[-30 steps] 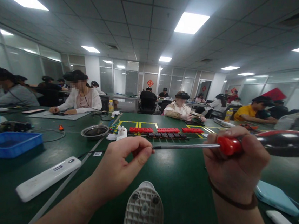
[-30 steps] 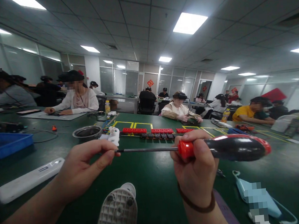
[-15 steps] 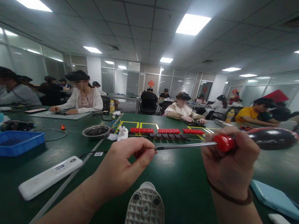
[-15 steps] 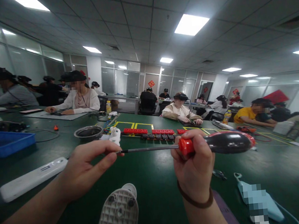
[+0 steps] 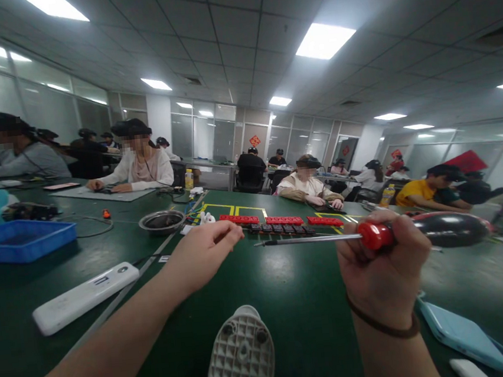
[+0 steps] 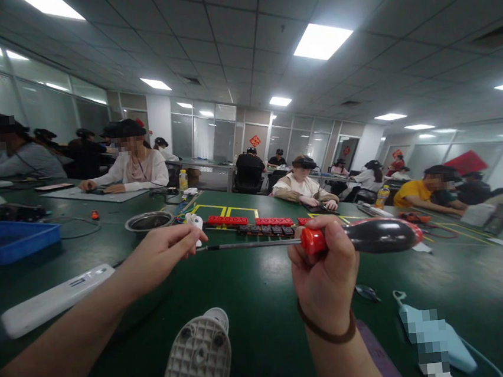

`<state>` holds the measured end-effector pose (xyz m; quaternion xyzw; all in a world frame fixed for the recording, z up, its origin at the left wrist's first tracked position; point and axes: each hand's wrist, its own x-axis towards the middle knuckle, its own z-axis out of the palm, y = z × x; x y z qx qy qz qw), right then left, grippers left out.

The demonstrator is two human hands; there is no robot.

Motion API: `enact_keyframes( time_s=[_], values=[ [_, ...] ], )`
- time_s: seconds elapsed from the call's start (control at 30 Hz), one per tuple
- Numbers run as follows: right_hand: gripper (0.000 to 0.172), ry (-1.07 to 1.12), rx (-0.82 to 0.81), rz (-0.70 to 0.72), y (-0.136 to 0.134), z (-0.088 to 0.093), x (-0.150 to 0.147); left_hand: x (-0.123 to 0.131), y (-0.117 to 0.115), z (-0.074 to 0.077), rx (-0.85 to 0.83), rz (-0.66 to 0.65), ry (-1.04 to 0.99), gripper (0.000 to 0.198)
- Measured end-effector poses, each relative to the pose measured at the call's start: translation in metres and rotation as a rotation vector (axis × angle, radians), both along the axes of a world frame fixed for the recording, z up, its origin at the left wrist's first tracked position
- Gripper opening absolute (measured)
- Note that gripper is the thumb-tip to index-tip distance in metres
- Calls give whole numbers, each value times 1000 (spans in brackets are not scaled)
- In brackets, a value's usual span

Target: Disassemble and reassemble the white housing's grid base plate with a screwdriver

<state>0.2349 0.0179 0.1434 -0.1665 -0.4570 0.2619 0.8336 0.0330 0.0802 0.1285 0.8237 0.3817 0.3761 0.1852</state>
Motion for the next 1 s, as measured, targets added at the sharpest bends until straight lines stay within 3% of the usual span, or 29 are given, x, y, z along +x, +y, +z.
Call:
enact_keyframes(
  time_s=[0.07,0.17,0.27,0.33,0.43,0.53,0.7,0.9,1.0],
  values=[
    [21,8,1,-11,1,1,3,0,16,-15,-107,2,37,41],
    [21,40,-8,-22,2,2,9,-4,34,-53,-379,-28,18,42],
    [21,58,-13,-3,4,3,13,-16,34,-95,-754,-54,72,43],
    [21,59,-15,17,7,2,14,-25,25,-111,-986,-66,130,48],
    [21,58,-19,34,10,0,12,-29,4,-116,-1322,-138,137,54],
    [20,58,-20,40,12,-1,10,-19,-15,-115,-1520,-174,-54,47],
    [21,56,-2,47,10,0,13,3,-29,-117,-1652,-249,-321,44],
    [21,36,-18,42,11,-1,14,15,-38,-113,-1555,-176,-170,28],
    [22,49,-24,-9,8,3,15,19,-42,-115,-1625,-283,-310,28]
  ],
)
